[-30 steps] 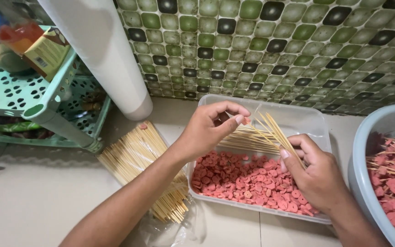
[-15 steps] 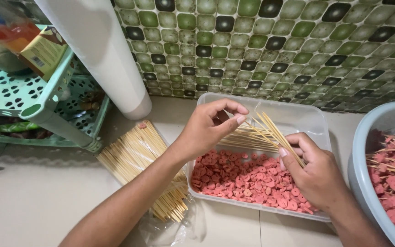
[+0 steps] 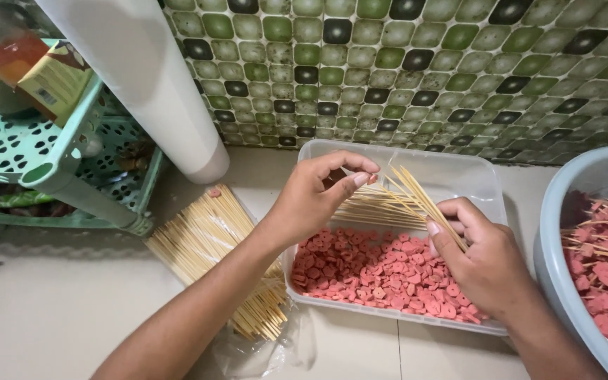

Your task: Organizing wooden skewers in a plastic container with diced food pieces for food preparation.

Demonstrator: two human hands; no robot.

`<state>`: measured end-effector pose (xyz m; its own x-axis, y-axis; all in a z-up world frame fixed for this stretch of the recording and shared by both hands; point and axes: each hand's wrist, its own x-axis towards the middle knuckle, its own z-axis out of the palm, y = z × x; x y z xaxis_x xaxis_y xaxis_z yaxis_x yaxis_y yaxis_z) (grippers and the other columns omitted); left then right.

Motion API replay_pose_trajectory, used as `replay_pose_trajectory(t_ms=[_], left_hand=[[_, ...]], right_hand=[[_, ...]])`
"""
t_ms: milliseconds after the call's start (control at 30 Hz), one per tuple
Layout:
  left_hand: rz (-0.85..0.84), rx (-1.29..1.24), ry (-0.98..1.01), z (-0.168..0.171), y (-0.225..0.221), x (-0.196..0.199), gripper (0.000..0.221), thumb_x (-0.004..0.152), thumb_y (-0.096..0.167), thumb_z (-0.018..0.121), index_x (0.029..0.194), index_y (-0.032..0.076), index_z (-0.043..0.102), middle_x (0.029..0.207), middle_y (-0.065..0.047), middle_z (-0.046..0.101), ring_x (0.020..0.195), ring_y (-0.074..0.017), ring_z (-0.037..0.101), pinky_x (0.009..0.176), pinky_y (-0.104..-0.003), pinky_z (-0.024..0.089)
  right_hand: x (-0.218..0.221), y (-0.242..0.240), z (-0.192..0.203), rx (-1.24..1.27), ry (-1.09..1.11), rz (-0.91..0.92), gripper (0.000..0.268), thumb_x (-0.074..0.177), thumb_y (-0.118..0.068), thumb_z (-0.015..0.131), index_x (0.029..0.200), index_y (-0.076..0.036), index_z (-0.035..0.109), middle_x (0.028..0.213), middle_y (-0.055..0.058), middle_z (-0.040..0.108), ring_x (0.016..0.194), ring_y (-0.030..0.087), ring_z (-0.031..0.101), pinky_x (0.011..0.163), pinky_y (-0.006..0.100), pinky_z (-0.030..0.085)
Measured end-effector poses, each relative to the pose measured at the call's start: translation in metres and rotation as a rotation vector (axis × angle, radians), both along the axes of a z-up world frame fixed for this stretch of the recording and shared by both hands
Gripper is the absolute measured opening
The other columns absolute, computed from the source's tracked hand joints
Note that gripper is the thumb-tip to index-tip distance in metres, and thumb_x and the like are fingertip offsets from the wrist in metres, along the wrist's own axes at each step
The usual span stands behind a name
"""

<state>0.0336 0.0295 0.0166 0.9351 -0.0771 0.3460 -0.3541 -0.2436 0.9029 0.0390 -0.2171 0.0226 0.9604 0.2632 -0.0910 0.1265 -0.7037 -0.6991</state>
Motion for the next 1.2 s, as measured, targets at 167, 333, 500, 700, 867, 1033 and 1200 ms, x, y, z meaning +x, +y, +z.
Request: replay_pose_trajectory(t_ms=[167, 333, 500, 700, 867, 1033, 1200], left_hand=[[0.001, 0.008, 0.041, -0.002, 0.000, 0.002, 0.014, 0.094, 0.005, 0.070, 0.107, 0.008, 0.074, 0.090, 0.001, 0.074, 0.063, -0.0037, 0.056, 0.056, -0.019, 0.048], [0.018, 0.050, 0.088, 0.003, -0.002, 0.000, 0.013, 0.094, 0.008, 0.069, 0.105, 0.010, 0.075, 0.089, 0.001, 0.076, 0.062, -0.0044, 0.056, 0.055, -0.019, 0.049], [0.030, 0.074, 0.107, 0.004, -0.003, -0.001, 0.012, 0.094, 0.010, 0.070, 0.104, 0.011, 0.076, 0.083, 0.001, 0.074, 0.057, -0.0037, 0.053, 0.049, -0.019, 0.046], [0.018, 0.092, 0.105, 0.002, -0.003, -0.001, 0.012, 0.094, 0.011, 0.070, 0.105, 0.012, 0.075, 0.082, 0.001, 0.074, 0.055, -0.0037, 0.052, 0.047, -0.019, 0.045], [0.027, 0.079, 0.064, -0.001, -0.001, 0.000, 0.015, 0.095, 0.009, 0.067, 0.109, 0.011, 0.073, 0.088, 0.000, 0.073, 0.059, -0.0044, 0.053, 0.049, -0.020, 0.046], [0.122, 0.050, -0.011, 0.007, -0.005, -0.008, 0.010, 0.103, 0.015, 0.058, 0.099, 0.009, 0.065, 0.077, 0.003, 0.060, 0.061, -0.0063, 0.046, 0.053, -0.023, 0.038], [-0.051, 0.655, -0.006, 0.011, -0.026, -0.032, 0.019, 0.090, 0.027, 0.063, 0.077, 0.015, 0.068, 0.070, -0.004, 0.074, 0.053, -0.0177, 0.062, 0.054, -0.033, 0.053]], right_hand=[[-0.001, 0.000, -0.001, 0.015, -0.027, 0.018, 0.020, 0.097, -0.012, 0.057, 0.115, -0.010, 0.067, 0.074, 0.009, 0.080, 0.040, 0.016, 0.055, 0.034, 0.029, 0.036], [0.000, 0.000, -0.001, 0.006, -0.023, 0.006, 0.020, 0.097, -0.012, 0.057, 0.114, -0.010, 0.066, 0.077, 0.009, 0.081, 0.046, 0.017, 0.062, 0.038, 0.030, 0.040], [0.001, -0.001, -0.004, 0.029, -0.070, 0.054, 0.019, 0.096, -0.012, 0.057, 0.113, -0.008, 0.066, 0.074, 0.010, 0.081, 0.039, 0.016, 0.057, 0.032, 0.029, 0.036], [-0.003, 0.001, 0.002, 0.015, -0.031, 0.008, 0.019, 0.096, -0.012, 0.058, 0.113, -0.009, 0.067, 0.077, 0.009, 0.082, 0.045, 0.017, 0.061, 0.039, 0.031, 0.039], [-0.001, 0.000, -0.001, 0.011, -0.020, 0.014, 0.019, 0.097, -0.013, 0.057, 0.114, -0.010, 0.067, 0.075, 0.009, 0.081, 0.045, 0.018, 0.061, 0.038, 0.031, 0.039], [-0.001, 0.002, 0.003, -0.015, 0.023, -0.031, 0.021, 0.100, -0.014, 0.055, 0.118, -0.012, 0.066, 0.076, 0.007, 0.077, 0.053, 0.019, 0.064, 0.046, 0.033, 0.043], [0.003, -0.003, 0.000, -0.025, 0.030, -0.012, 0.024, 0.102, -0.017, 0.050, 0.122, -0.017, 0.065, 0.073, 0.003, 0.074, 0.044, 0.017, 0.051, 0.043, 0.034, 0.036]])
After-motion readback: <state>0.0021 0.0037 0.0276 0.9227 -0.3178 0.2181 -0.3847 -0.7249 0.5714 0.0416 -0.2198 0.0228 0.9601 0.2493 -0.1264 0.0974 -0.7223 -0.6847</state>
